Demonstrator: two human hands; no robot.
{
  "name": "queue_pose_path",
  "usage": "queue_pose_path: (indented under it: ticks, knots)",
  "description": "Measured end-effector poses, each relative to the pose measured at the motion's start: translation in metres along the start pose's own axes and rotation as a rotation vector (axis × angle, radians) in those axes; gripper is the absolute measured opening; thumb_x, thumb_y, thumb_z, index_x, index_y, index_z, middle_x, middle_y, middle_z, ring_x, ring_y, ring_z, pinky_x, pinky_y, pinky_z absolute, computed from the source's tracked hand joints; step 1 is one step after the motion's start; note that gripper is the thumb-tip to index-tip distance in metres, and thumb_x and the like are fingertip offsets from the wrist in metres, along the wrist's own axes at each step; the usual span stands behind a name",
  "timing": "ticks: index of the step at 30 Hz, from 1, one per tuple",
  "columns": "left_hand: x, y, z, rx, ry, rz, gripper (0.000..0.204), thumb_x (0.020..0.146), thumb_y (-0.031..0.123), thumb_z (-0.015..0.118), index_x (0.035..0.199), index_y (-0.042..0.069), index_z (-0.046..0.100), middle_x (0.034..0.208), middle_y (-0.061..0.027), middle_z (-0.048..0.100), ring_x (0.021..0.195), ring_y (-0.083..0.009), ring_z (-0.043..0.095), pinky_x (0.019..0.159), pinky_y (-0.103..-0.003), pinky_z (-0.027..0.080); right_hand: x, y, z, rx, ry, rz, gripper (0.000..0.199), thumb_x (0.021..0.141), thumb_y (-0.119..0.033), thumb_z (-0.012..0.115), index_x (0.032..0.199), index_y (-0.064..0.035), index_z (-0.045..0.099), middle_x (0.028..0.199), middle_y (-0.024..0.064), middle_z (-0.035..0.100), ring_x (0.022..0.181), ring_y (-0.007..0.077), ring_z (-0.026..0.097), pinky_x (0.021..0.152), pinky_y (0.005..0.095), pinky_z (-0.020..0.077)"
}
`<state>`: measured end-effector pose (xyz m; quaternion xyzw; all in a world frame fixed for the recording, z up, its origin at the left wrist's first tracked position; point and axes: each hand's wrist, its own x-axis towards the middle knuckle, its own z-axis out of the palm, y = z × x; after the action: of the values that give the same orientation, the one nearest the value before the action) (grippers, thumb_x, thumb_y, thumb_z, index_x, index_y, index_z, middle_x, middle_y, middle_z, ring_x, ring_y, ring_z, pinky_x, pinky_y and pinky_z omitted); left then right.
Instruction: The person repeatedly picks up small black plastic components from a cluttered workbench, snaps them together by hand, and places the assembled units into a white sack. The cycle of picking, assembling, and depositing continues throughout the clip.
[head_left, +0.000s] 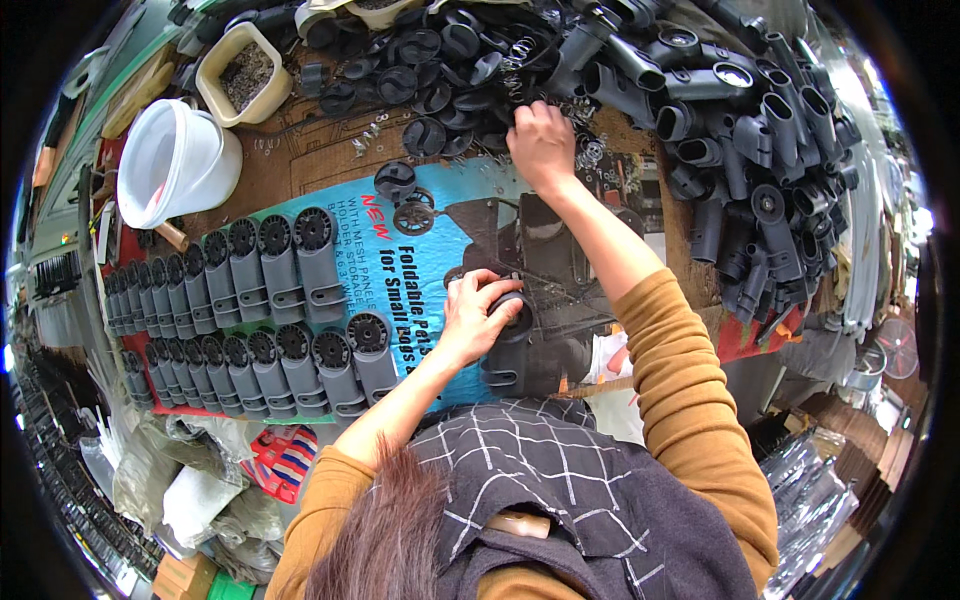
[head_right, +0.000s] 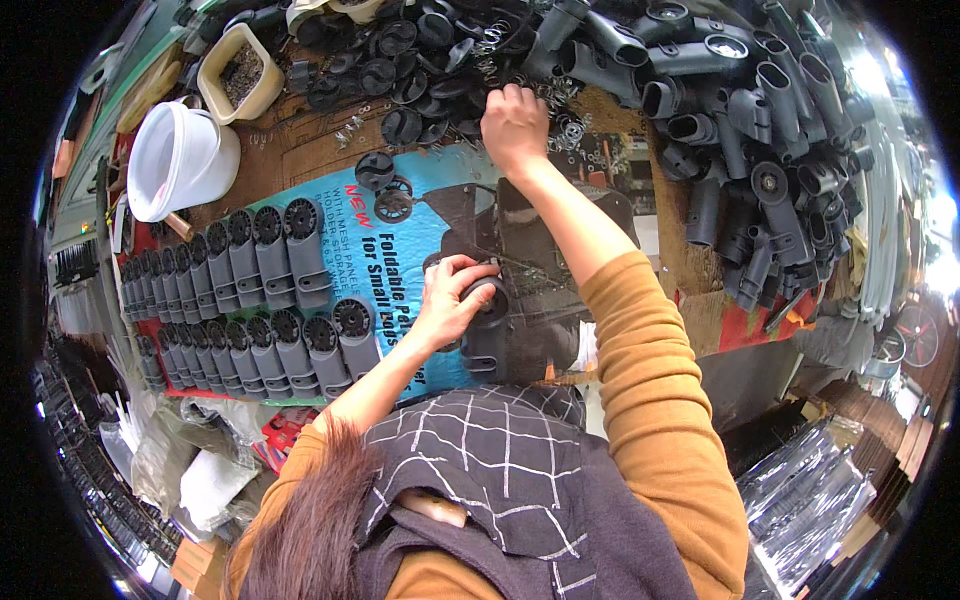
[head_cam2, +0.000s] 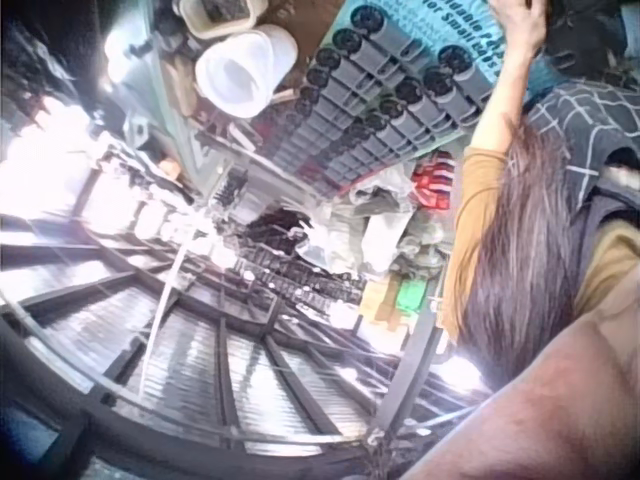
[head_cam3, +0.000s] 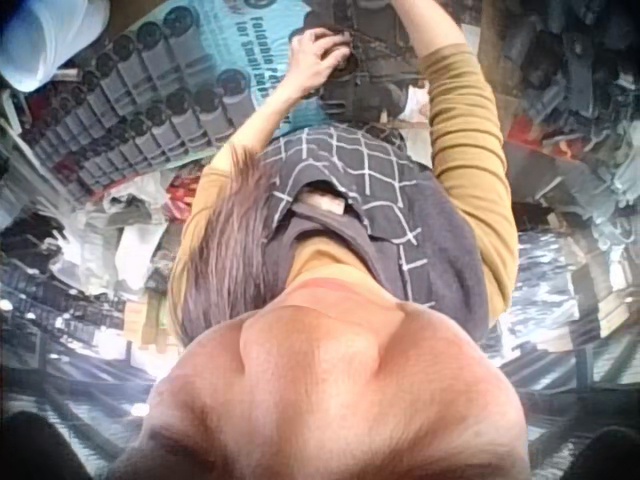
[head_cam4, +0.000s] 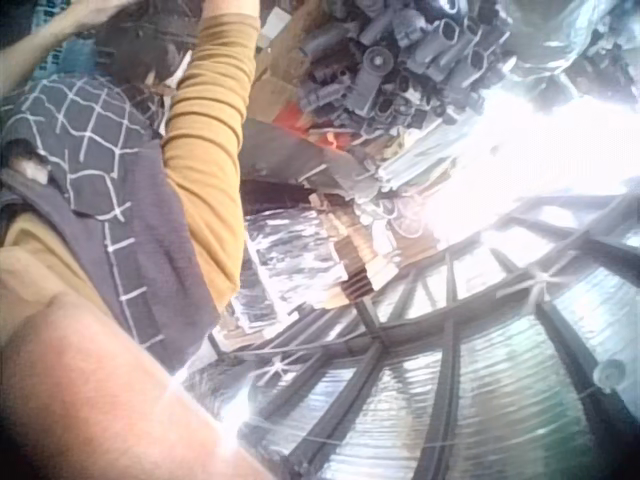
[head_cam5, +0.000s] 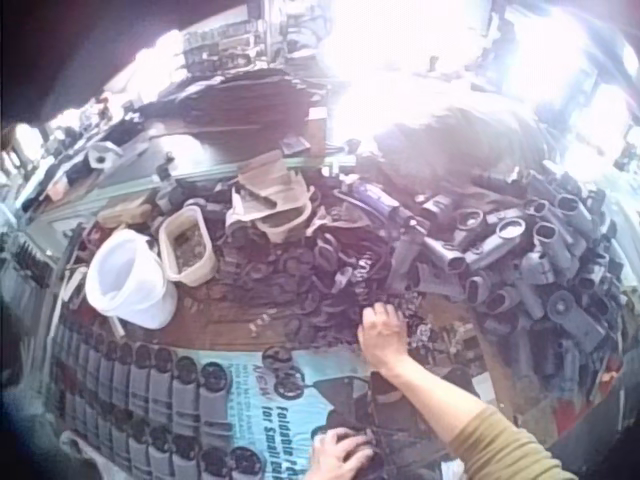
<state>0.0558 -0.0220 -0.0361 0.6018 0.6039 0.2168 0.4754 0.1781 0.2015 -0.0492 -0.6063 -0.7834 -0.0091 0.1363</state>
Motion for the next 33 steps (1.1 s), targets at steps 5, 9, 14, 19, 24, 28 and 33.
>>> queue_pose_path:
  ticks: [5,9,14,19,24,28,33]
  knots:
    - [0.018,0.0,-0.029,-0.357,0.203,0.018,0.027,0.086,0.025,0.067,0.109,0.009,0.067,0.104,-0.0064,0.06,0.096,-0.0195,0.054,0.09,-0.032,0.042,-0.053,0.001,-0.058,0.962,-0.125,0.27,0.018,0.09,-0.018,0.06,0.1,-0.003,0.063,0.083,0.0033,0.062,0.073,0.0137,0.057,0.07,0.025,0.0449]
    - [0.02,0.016,-0.047,-0.736,0.253,-0.078,0.023,0.091,0.018,0.064,0.11,0.004,0.066,0.104,-0.003,0.065,0.094,-0.0085,0.057,0.082,-0.023,0.045,-0.127,-0.016,-0.103,1.688,-0.353,0.6,0.017,0.095,-0.014,0.054,0.106,-0.0017,0.06,0.084,-0.0034,0.059,0.074,0.0039,0.051,0.067,0.0208,0.0426]
    - [0.004,0.039,-0.052,-0.755,0.087,-0.07,0.027,0.091,0.018,0.064,0.113,0.002,0.064,0.101,-0.0017,0.065,0.091,-0.0066,0.057,0.081,-0.022,0.045,-0.182,-0.034,-0.122,1.58,-0.476,0.656,0.022,0.095,-0.014,0.055,0.112,0.0008,0.058,0.094,-0.0013,0.061,0.084,0.0047,0.054,0.075,0.0196,0.0449]
    - [-0.022,0.037,-0.038,-0.68,0.103,-0.173,0.014,0.088,0.01,0.065,0.1,0.003,0.067,0.091,-0.0014,0.067,0.081,-0.0071,0.06,0.075,-0.022,0.048,-0.221,-0.043,-0.129,1.453,-0.466,0.745,0.016,0.089,-0.017,0.066,0.095,-0.0027,0.06,0.086,-0.0037,0.059,0.081,0.0033,0.051,0.074,0.0191,0.0416]
    - [-0.047,0.023,-0.017,-0.718,0.144,-0.422,0.017,0.091,0.016,0.063,0.103,0.004,0.062,0.089,-0.0004,0.062,0.074,-0.0062,0.055,0.064,-0.02,0.046,-0.242,-0.049,-0.113,1.277,-0.435,0.866,0.018,0.088,-0.019,0.068,0.088,-0.0023,0.061,0.077,-0.004,0.056,0.07,0.0029,0.046,0.062,0.0189,0.0378]
    - [-0.052,0.016,-0.004,-0.862,0.218,-0.431,0.017,0.092,0.019,0.063,0.1,0.004,0.06,0.086,0.0003,0.06,0.068,-0.0057,0.053,0.059,-0.02,0.044,-0.245,-0.053,-0.107,1.176,-0.462,0.861,0.023,0.087,-0.023,0.069,0.086,-0.0013,0.062,0.073,-0.0044,0.055,0.067,0.0033,0.047,0.059,0.02,0.0392]
    - [-0.042,0.01,-0.004,-0.38,0.284,-0.182,0.024,0.083,0.022,0.073,0.089,0.002,0.061,0.074,-0.0007,0.059,0.06,-0.0093,0.052,0.056,-0.025,0.043,-0.234,-0.046,-0.107,0.907,-0.389,0.748,0.028,0.083,-0.025,0.071,0.08,0.0003,0.062,0.066,0.0022,0.058,0.062,0.0083,0.051,0.058,0.0258,0.0433]
